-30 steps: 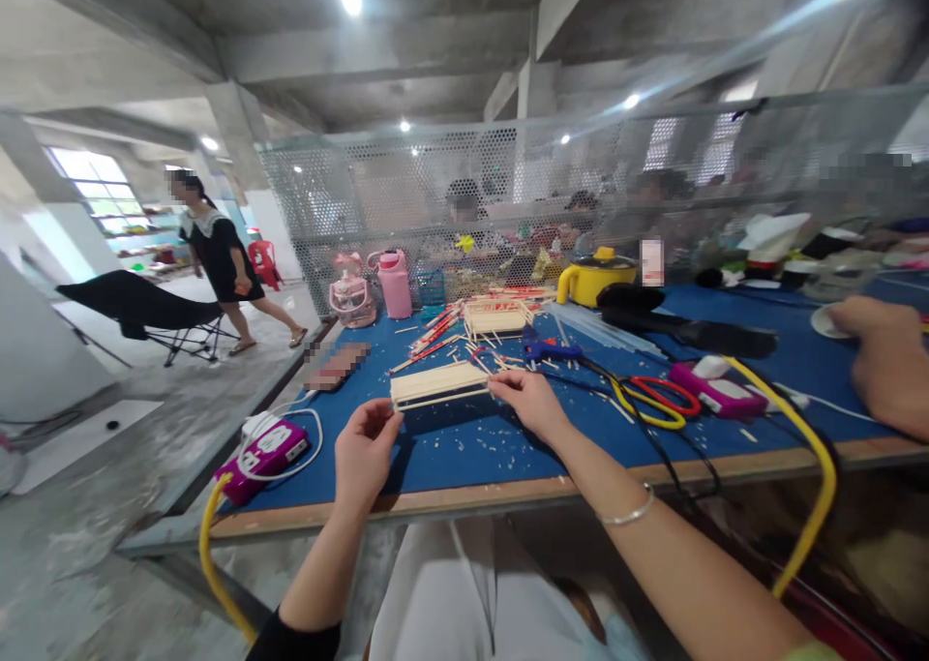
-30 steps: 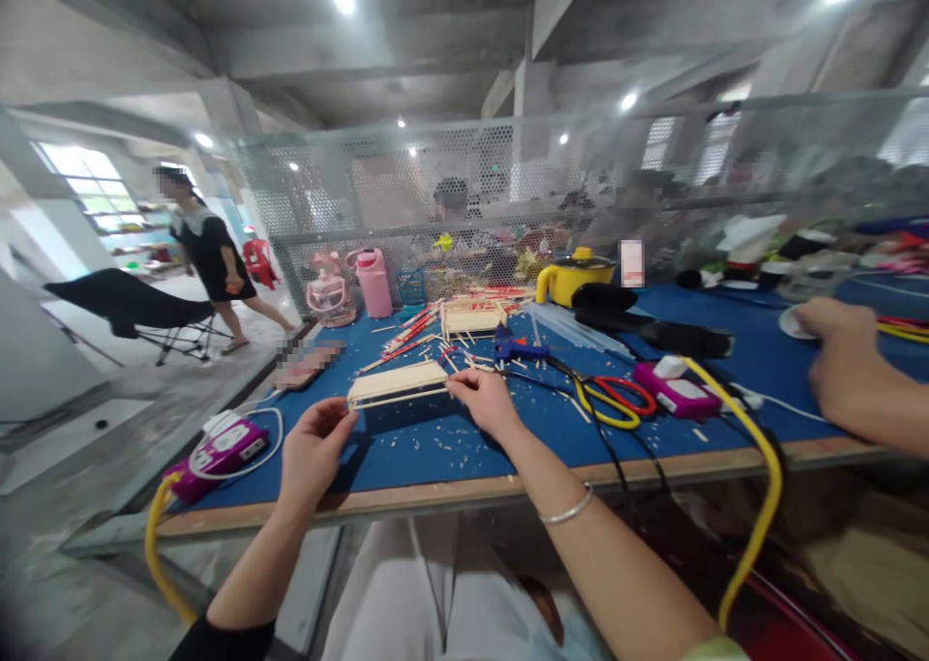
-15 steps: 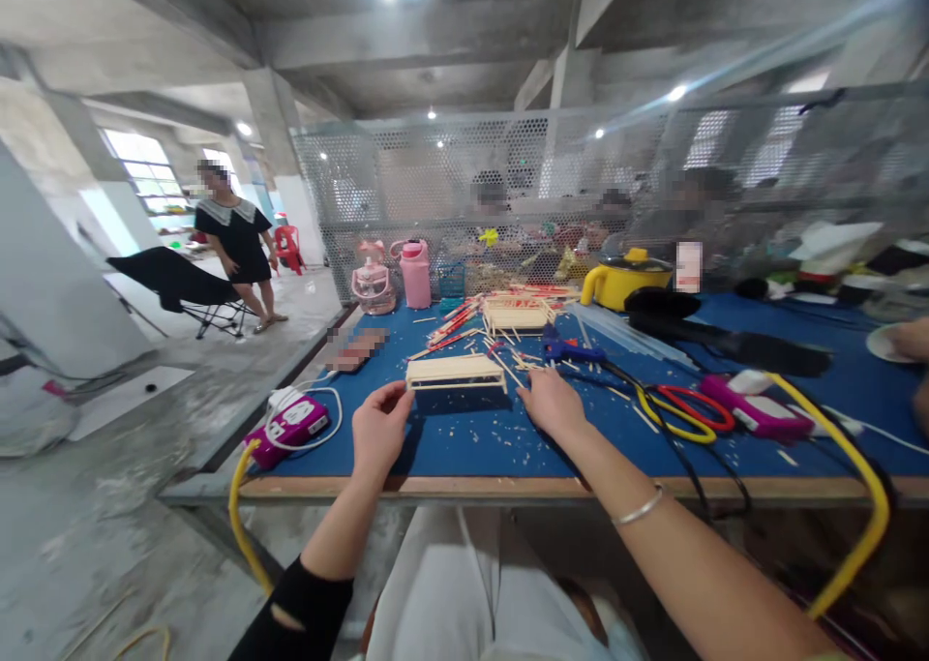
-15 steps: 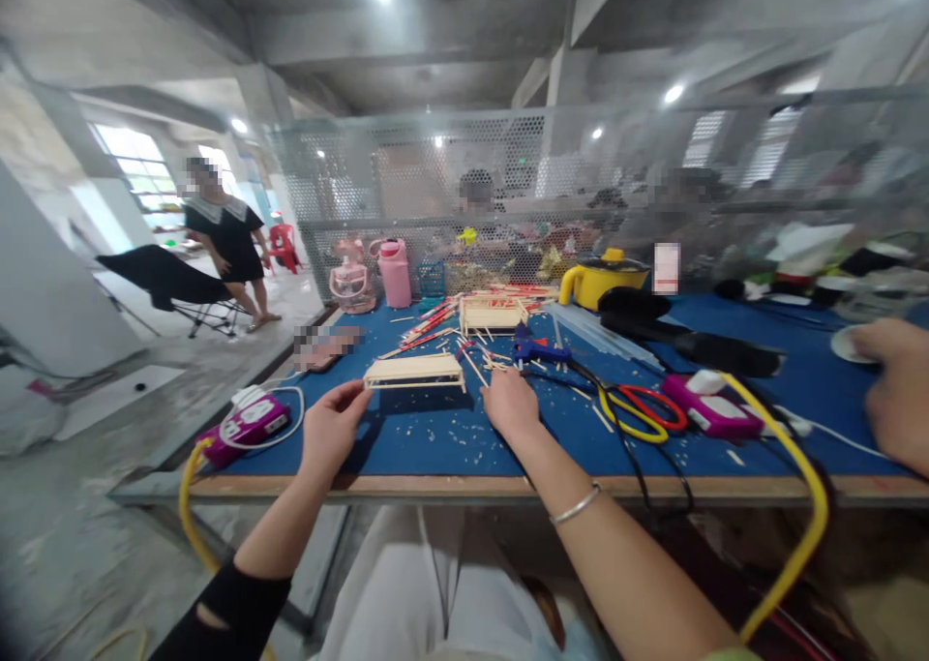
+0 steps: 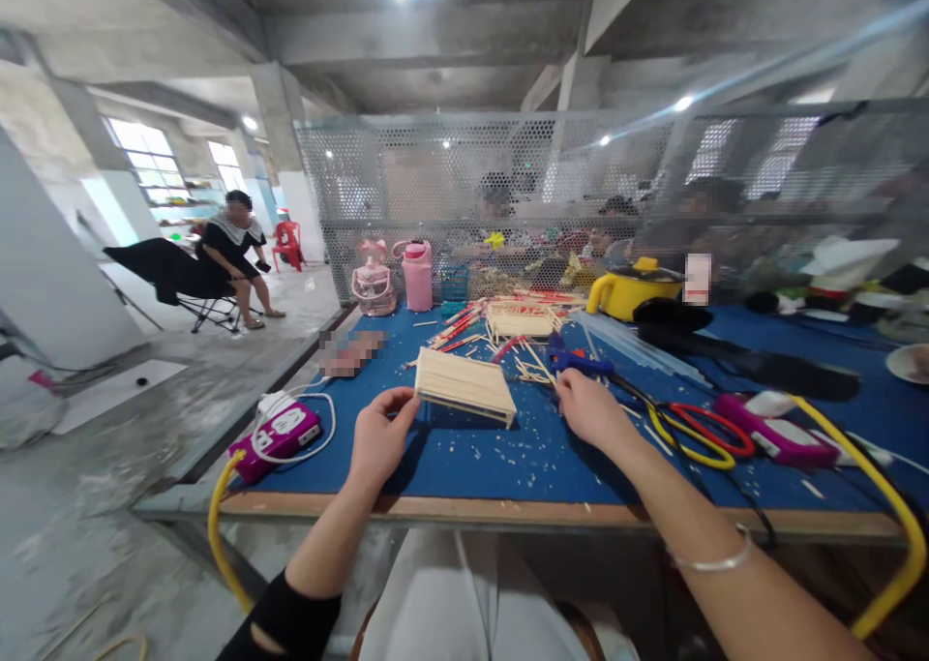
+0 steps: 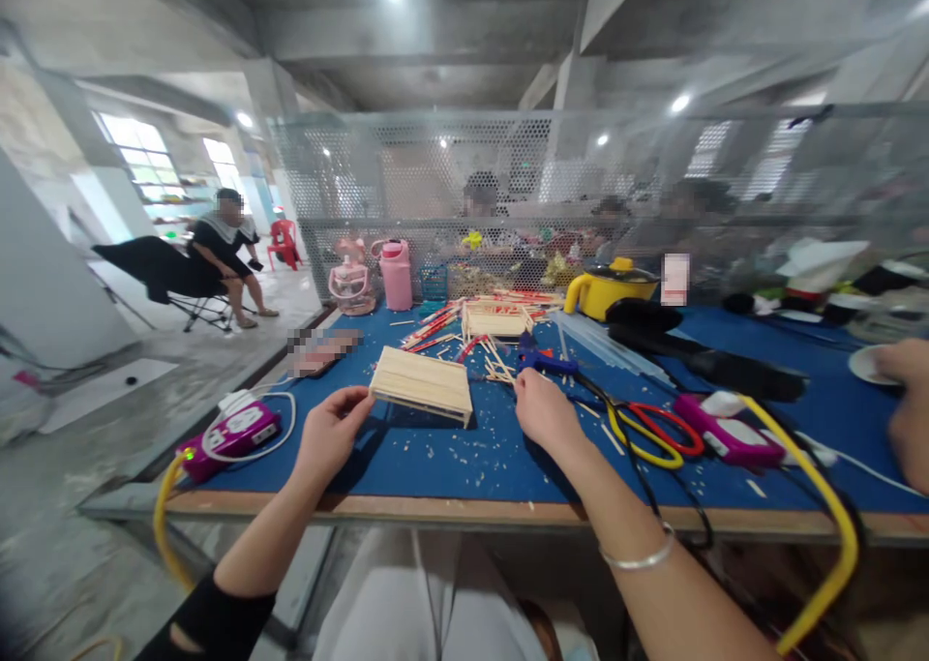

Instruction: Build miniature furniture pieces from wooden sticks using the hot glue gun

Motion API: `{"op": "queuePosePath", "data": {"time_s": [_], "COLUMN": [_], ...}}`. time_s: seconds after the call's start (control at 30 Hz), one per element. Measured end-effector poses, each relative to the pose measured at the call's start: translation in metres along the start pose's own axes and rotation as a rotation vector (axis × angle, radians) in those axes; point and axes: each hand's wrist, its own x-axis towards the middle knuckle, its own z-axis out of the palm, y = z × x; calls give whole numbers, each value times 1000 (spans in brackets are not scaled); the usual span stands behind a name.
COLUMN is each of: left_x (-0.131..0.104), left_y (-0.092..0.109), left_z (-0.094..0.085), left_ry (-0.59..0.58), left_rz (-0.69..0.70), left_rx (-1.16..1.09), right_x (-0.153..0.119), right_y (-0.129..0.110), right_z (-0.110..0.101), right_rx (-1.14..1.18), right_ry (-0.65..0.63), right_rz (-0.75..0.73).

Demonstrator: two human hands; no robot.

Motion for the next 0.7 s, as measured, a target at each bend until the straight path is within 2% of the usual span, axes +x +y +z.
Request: {"op": "queuePosePath", "data": {"time_s": [0.13,0.27,0.37,0.43,0.53,0.6,0.7], "left_x": [0,1,2,1,-3,-6,-9], "left_y": [0,-4,-7,-8,-6,-4,-4], "left_z": [7,10,9,8,7,6,5], "left_ry": [9,-33,-42,-35,-13,6,31], "left_rz": [-18,-57,-61,-42,0,25,60], "left_rx": [-63,-78,-51,-14,81,158,269], "right_x": [-22,-38,-41,-37,-24,-14,-6], "right_y": [14,20,19,18,25,36,57], "right_z": [-1,8,14,10,-10,-30,-56], "right_rx": [83,169,197,200,142,11,-162], "right_ry": [26,131,200,232,326,381,283], "right_rz": [6,4,-23,-59,-84,-6,169]}}
